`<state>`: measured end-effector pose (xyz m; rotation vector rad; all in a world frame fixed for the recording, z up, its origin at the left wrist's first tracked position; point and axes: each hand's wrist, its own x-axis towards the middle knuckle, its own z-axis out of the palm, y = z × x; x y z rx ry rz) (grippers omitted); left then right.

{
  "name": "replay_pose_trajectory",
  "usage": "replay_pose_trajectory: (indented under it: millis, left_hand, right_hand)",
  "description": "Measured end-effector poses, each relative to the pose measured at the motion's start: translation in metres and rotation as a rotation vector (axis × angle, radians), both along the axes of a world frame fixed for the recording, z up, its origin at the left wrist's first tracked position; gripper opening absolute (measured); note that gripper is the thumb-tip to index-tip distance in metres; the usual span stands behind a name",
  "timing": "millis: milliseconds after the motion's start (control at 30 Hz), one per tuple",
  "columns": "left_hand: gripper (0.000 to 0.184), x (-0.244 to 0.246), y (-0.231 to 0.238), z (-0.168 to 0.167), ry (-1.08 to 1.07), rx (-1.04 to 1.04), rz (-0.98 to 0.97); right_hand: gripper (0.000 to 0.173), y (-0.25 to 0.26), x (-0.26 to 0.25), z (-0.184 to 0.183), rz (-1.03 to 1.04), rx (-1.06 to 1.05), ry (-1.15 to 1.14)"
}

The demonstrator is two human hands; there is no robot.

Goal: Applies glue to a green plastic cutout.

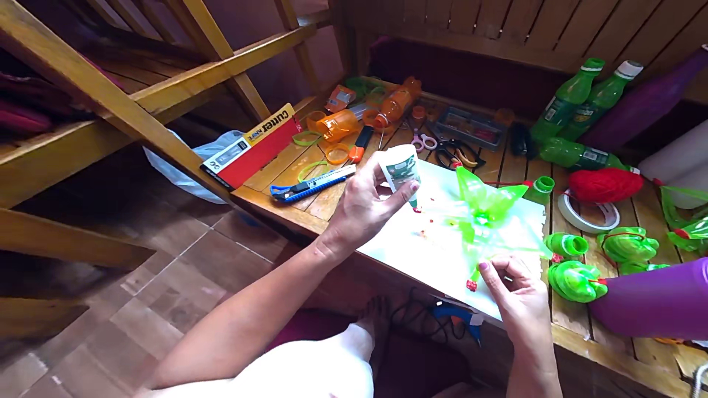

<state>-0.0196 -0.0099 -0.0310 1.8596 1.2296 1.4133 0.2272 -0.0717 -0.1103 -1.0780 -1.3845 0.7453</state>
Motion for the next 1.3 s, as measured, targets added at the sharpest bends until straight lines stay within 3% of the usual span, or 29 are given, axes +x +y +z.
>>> replay_pose_trajectory:
  millis: [1300]
  left_hand:
    - [0.038,0.0005,0.0054,0.0003,0.000,-0.036,-0.004]
  right_hand:
    - [0.012,-0.0003,-0.0007,0.0002,-0.008,-0.010,0.018]
